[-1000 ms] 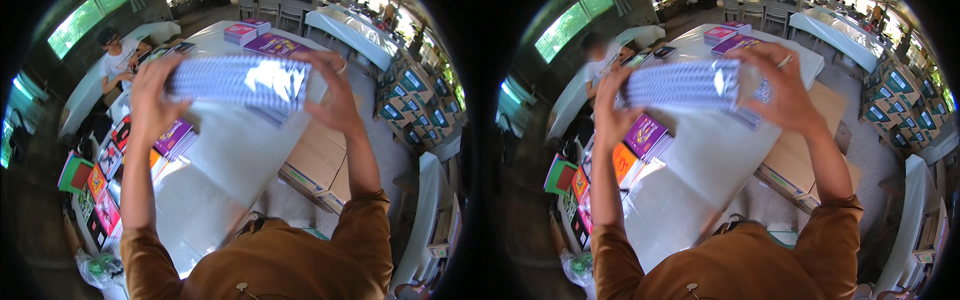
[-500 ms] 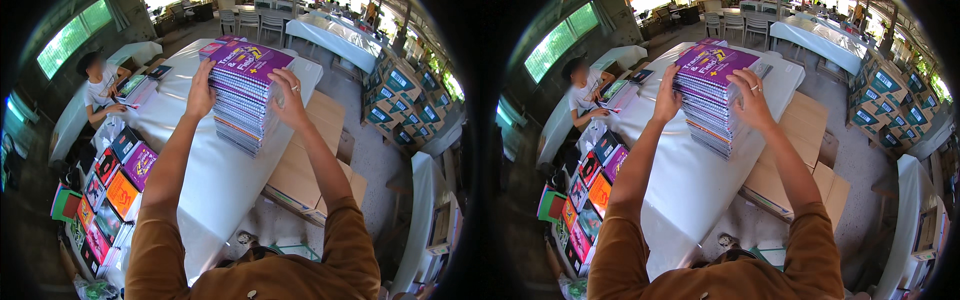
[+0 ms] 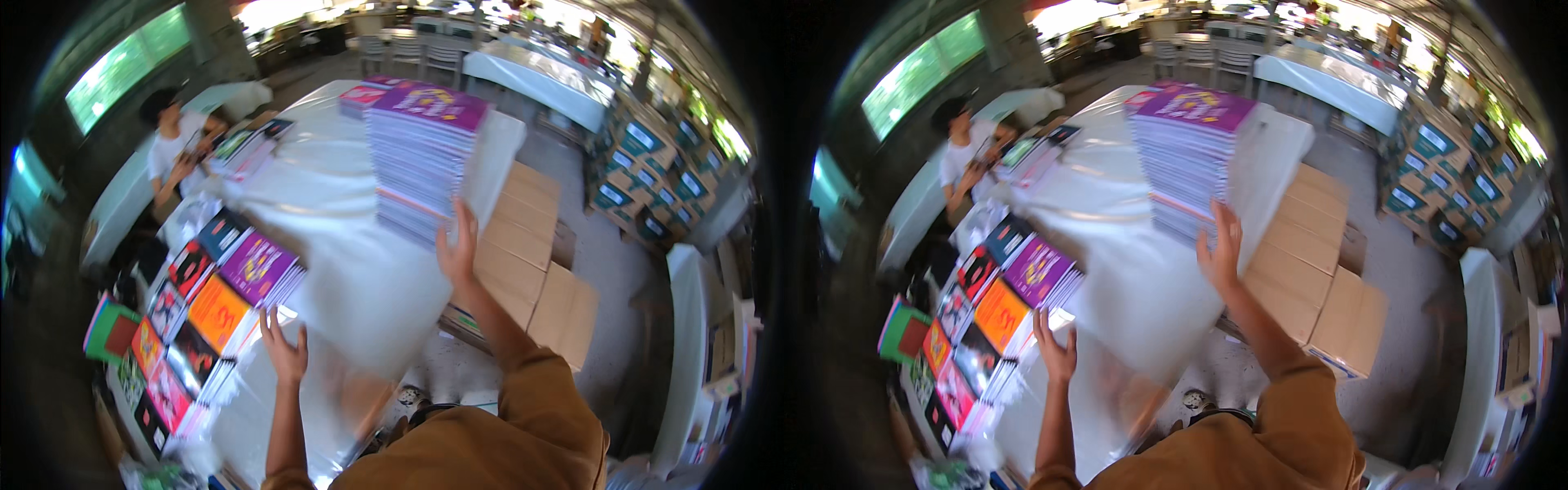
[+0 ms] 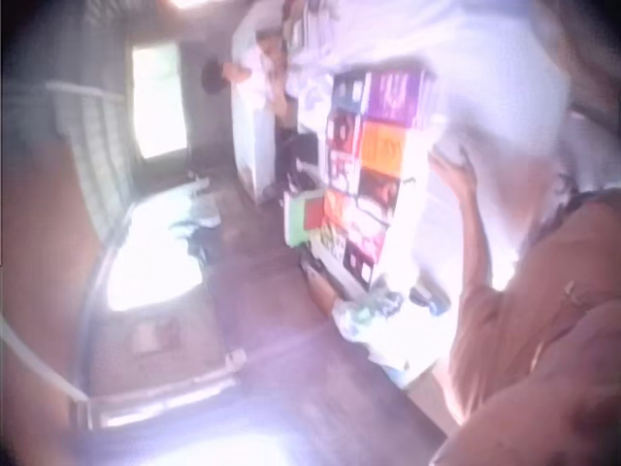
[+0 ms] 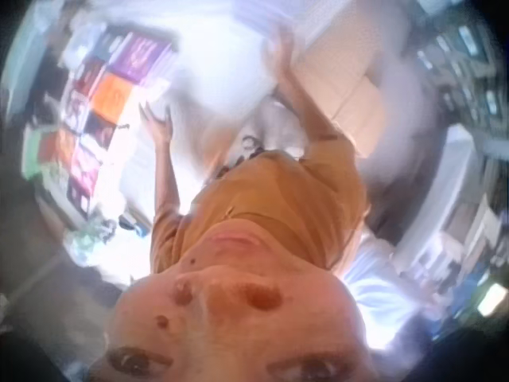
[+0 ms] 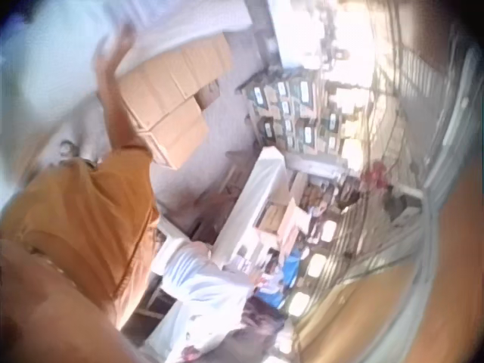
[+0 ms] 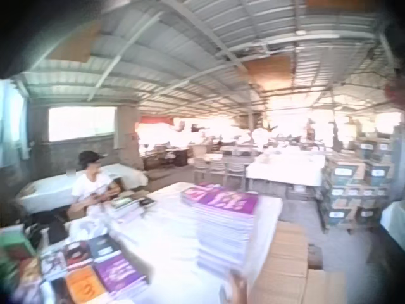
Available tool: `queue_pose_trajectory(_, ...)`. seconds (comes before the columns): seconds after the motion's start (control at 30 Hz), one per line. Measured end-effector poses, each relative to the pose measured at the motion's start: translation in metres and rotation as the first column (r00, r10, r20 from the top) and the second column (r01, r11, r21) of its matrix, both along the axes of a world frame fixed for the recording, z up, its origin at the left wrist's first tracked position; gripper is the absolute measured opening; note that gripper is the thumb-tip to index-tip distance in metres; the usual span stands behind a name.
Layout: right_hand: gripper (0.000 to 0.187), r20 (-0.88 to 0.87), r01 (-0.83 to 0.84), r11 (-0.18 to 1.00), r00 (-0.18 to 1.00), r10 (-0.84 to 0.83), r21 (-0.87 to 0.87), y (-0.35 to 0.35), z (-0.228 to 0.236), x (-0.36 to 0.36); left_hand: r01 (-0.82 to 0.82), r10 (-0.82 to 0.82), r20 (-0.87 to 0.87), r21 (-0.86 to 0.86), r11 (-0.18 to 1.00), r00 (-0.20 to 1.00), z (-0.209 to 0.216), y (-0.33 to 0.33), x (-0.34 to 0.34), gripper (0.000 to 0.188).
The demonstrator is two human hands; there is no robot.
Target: The person gathers notebooks from a table, places them into a plastic sleeve, and secures the sleeve with tape.
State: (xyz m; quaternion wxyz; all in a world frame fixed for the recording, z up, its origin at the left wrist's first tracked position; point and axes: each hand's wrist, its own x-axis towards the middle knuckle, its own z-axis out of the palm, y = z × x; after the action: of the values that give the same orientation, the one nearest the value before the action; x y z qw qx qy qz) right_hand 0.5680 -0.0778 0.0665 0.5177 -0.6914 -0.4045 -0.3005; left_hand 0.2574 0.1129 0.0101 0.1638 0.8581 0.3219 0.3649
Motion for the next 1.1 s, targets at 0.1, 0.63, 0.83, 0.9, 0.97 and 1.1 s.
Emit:
queue_pose_trajectory(0.1, 0.057, -0.160, -0.350, 0.825, 0.937, 0.311, -0.444, 0.000, -0.073, -0.124, -0.311, 0.306, -0.062, -0.104, 0.945, 0.950, -0.060, -0.017, -0.142, 0.063)
queue_pose_trajectory(0.63, 0.059, -0.194, -0.337, 0.354, 0.904, 0.381, -0.873, 0.008, -0.156, -0.263, -0.769, 0.640, -0.502, -0.081, 0.635, 0.581, -0.091, -0.110, -0.355, 0.059)
queue_pose_trajectory(0.83, 0.055, -0.191, -0.309, 0.371, 0.928, 0.320, -0.876, 0.015, -0.160, -0.245, -0.789, 0.646, -0.505, -0.123, 0.602, 0.572, -0.090, -0.103, -0.348, 0.056)
queue_pose_trajectory(0.9, 0.052, -0.174, -0.292, 0.442, 0.942, 0.289, -0.848, 0.033, -0.153, -0.231, -0.830, 0.736, -0.413, -0.098, 0.550, 0.537, -0.089, -0.094, -0.348, 0.056)
queue_pose_trajectory(0.97, 0.049, -0.182, -0.336, 0.589, 0.935, 0.306, -0.735, 0.079, -0.125, -0.212, -0.774, 0.736, -0.275, -0.057, 0.630, 0.619, -0.040, -0.057, -0.318, 0.051)
queue_pose_trajectory(1.1, 0.040, -0.154, -0.399, 0.791, 0.916, 0.371, -0.464, 0.230, -0.104, -0.151, -0.451, 0.481, 0.020, -0.314, 0.836, 0.877, 0.010, 0.050, -0.244, 0.045)
